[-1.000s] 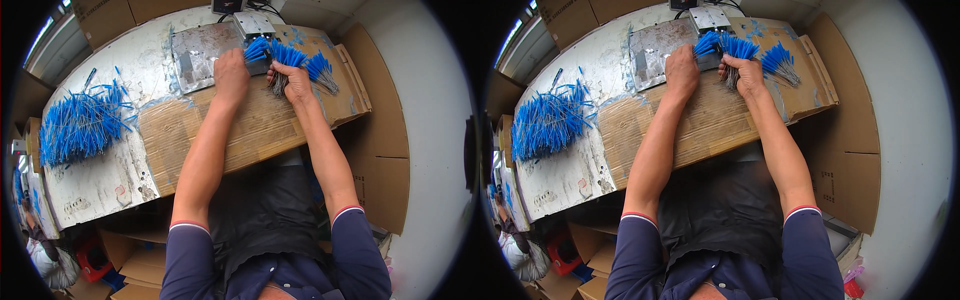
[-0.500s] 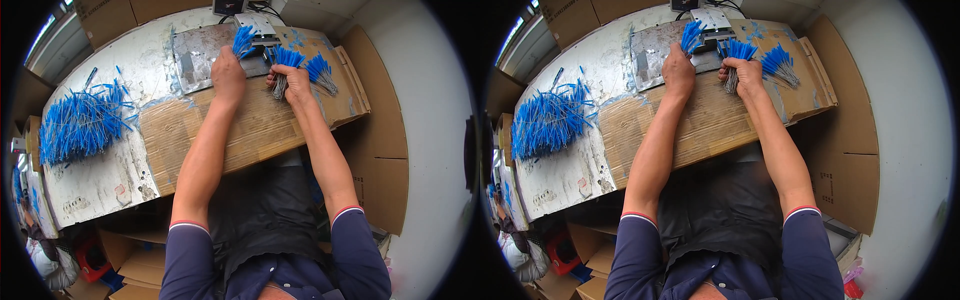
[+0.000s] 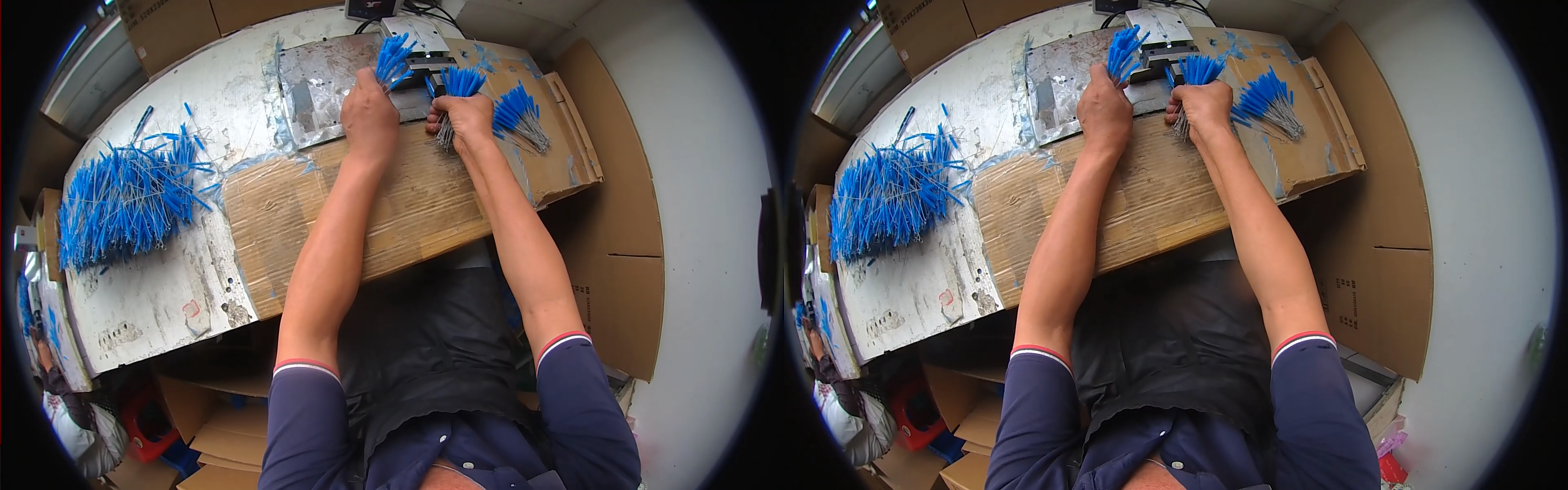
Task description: Assembling and bundling small blue plastic and wire components using a workbench fixture.
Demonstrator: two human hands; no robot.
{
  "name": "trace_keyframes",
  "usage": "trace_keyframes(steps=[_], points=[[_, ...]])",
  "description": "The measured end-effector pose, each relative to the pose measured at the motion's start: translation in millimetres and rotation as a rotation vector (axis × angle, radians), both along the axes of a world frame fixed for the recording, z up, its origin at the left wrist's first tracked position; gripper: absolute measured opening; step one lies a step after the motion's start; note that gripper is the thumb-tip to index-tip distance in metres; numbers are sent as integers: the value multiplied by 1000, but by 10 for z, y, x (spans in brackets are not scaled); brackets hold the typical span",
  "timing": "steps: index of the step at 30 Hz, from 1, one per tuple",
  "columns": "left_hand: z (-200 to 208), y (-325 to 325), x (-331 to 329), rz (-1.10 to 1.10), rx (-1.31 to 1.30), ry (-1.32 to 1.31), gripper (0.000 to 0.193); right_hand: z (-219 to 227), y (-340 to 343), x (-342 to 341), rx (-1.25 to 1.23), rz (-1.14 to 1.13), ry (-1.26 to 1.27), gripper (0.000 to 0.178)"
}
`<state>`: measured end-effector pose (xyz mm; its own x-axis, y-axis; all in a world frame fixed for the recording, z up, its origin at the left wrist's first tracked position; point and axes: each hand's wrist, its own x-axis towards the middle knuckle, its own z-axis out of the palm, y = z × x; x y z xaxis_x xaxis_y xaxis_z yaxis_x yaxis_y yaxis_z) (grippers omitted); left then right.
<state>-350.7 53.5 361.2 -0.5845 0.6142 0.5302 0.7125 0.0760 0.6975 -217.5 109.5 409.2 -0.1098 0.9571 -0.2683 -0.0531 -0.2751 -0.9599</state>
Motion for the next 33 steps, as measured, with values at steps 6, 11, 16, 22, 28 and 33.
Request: trace_keyframes(steps=[6, 11, 16, 22, 28, 33], points=[[-7, -47, 7, 17, 39, 16, 25, 31, -67, -30, 0, -20, -24, 13], [9, -38, 21, 32, 66, 36, 21, -44, -19, 0, 10, -44, 36, 12], [38, -27, 13, 3, 102, 87, 18, -23, -2, 17, -39, -53, 106, 9], [22, -32, 17, -106, 85, 144, 18, -62, 4, 140, -120, -42, 311, 12], [23, -45, 20, -136, 31, 172, 16, -70, -19, 223, -126, -26, 286, 12], [46, -68, 44, -127, -7, 163, 14, -82, -41, 281, -174, 9, 273, 12]])
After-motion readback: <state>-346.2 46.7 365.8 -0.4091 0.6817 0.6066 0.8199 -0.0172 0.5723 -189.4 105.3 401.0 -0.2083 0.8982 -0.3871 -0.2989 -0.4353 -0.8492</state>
